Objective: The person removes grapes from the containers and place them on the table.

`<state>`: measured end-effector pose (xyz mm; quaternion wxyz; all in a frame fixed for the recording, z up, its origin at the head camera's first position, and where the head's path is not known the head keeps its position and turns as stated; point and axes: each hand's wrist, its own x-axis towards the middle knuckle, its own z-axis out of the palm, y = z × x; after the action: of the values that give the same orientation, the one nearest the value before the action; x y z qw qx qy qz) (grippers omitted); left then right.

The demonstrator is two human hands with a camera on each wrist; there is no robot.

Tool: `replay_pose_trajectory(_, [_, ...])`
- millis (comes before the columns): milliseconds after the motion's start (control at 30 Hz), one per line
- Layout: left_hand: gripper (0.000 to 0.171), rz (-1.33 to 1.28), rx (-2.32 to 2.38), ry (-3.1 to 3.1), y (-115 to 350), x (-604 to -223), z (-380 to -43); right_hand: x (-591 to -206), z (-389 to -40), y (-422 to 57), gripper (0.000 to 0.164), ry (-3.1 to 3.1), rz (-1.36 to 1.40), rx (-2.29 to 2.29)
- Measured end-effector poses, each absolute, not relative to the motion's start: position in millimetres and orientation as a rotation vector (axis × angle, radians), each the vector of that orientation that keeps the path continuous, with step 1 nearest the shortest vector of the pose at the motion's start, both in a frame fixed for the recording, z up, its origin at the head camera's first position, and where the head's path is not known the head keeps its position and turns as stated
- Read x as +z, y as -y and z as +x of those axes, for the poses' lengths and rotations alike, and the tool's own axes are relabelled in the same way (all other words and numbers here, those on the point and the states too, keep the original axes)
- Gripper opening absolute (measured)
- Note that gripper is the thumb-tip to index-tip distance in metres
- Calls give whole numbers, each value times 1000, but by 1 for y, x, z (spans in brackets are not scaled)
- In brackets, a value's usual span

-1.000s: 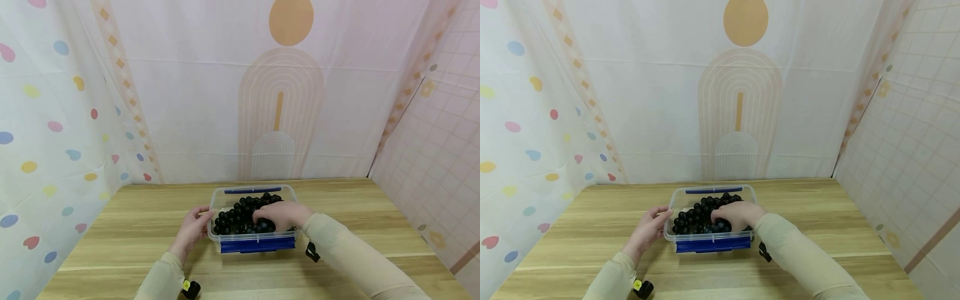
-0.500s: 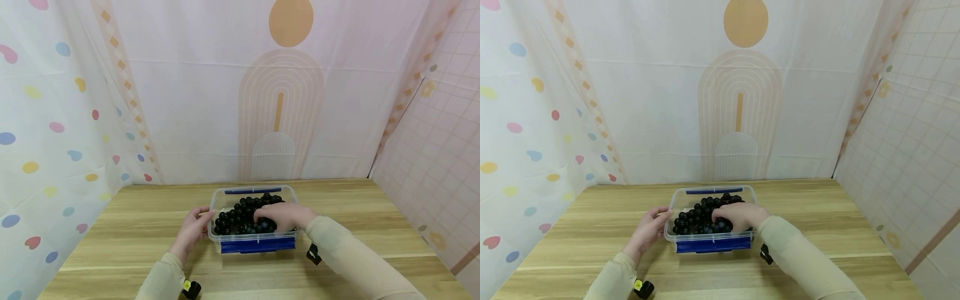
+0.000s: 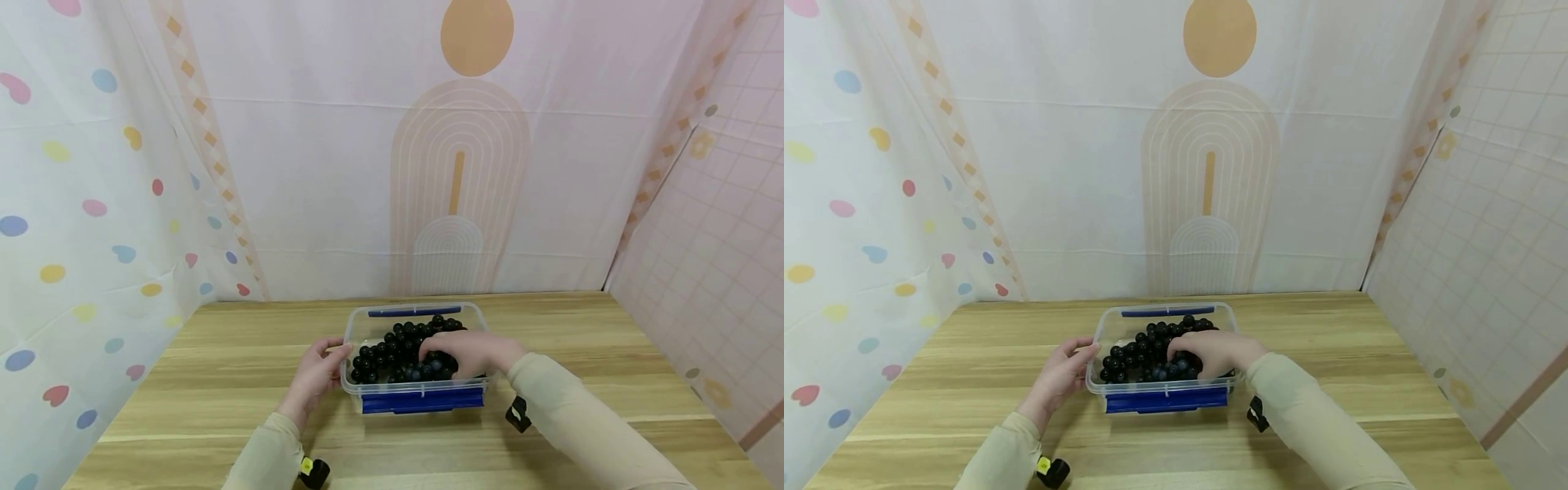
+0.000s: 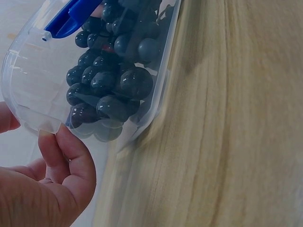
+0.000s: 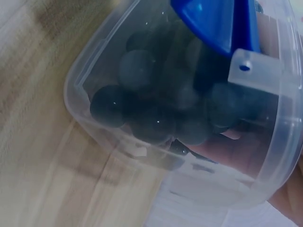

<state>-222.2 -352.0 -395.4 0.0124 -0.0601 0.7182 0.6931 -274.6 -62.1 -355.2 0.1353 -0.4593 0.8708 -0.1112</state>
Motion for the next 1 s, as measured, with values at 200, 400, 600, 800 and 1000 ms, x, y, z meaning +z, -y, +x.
replay_pose_trajectory(200, [43, -185, 2163, -2237, 351, -395, -222, -354, -275, 60, 61, -2512, -1345, -334])
replay_pose_trajectory(400, [41, -185, 2168, -2231, 352, -396, -223, -355, -277, 57, 57, -2532, -1374, -334])
replay_pose_trajectory(600, [43, -170, 2178, -2232, 353, -398, -224, -355, -278, 56, 54, -2528, -1401, -361])
replay_pose_trajectory(800, [50, -145, 2201, -2238, 354, -403, -225, -355, -279, 54, 54, -2520, -1431, -399])
replay_pose_trajectory(1000, [48, -157, 2200, -2231, 354, -402, -226, -354, -279, 53, 54, -2525, -1431, -417])
